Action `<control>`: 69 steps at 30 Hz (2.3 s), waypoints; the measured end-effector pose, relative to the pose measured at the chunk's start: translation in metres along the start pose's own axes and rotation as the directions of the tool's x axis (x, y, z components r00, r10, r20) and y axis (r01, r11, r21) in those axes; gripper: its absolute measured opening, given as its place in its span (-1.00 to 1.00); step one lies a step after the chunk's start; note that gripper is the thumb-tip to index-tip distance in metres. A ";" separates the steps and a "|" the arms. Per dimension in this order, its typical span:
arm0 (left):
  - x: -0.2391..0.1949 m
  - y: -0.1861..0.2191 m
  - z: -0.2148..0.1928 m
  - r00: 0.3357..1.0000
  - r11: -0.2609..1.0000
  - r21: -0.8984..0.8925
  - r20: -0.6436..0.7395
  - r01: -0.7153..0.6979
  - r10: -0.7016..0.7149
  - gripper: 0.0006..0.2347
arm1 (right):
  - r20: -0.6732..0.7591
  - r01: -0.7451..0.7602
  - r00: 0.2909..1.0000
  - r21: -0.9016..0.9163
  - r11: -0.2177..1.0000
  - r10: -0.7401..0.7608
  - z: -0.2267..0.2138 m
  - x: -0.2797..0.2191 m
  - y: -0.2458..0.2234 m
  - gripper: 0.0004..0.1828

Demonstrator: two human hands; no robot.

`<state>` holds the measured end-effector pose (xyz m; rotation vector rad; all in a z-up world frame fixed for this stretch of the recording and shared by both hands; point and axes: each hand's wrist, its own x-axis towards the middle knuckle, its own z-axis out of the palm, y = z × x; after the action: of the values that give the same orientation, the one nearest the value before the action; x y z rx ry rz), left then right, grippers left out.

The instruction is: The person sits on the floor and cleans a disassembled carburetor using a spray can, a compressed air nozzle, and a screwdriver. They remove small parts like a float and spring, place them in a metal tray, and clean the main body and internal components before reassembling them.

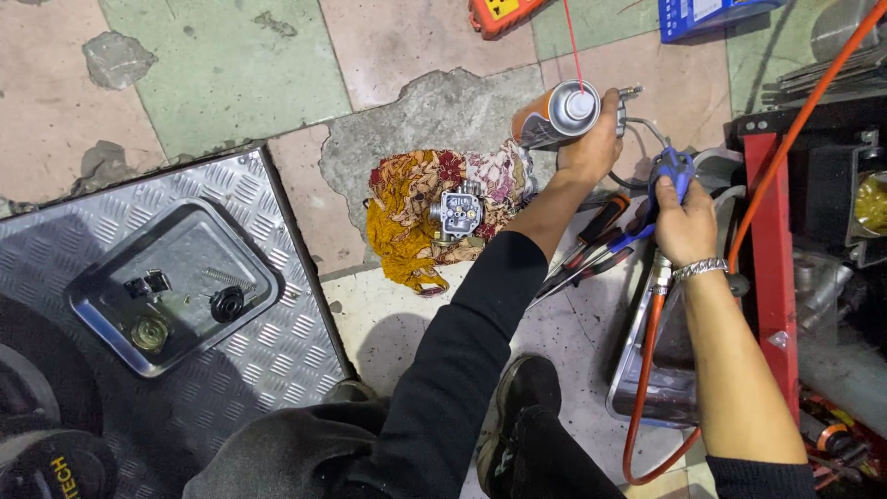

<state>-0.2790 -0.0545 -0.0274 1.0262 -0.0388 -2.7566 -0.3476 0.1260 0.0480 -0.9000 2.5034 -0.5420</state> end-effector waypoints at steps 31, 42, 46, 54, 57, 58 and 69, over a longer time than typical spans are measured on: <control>-0.025 -0.066 -0.054 0.602 -0.002 0.843 0.386 -0.538 0.699 -0.26 | 0.009 -0.067 0.997 0.480 0.875 0.071 -0.035 -0.115 -0.031 -0.86; -0.095 -0.078 -0.067 0.699 -0.015 0.897 0.355 -0.442 0.621 -0.22 | -0.225 0.079 0.974 0.226 0.971 -0.027 -0.033 -0.190 -0.019 -0.82; -0.118 -0.076 -0.076 0.677 -0.067 0.886 0.398 -0.459 0.619 -0.22 | -0.089 0.046 0.996 0.522 0.852 0.000 -0.028 -0.208 -0.048 -0.81; -0.106 -0.075 -0.096 0.615 -0.126 0.864 0.442 -0.487 0.653 -0.22 | -0.168 0.154 0.979 0.258 0.954 -0.113 -0.016 -0.215 -0.044 -0.77; -0.117 -0.070 -0.093 0.574 -0.072 0.794 0.495 -0.604 0.652 -0.24 | -0.088 0.094 0.993 0.190 0.977 -0.078 -0.014 -0.215 -0.053 -0.75; -0.122 -0.068 -0.092 0.584 -0.018 0.776 0.490 -0.631 0.647 -0.25 | -0.081 0.108 0.992 0.148 0.983 -0.096 -0.014 -0.216 -0.056 -0.74; -0.149 -0.066 -0.081 0.336 -0.104 0.593 0.582 -0.799 0.741 -0.34 | -0.085 0.132 0.990 0.261 0.956 -0.113 -0.022 -0.229 -0.099 -0.85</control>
<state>-0.1281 0.0433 0.0011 0.6027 -1.6136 -1.4174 -0.1486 0.2129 0.1726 -0.9479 2.3693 -0.9403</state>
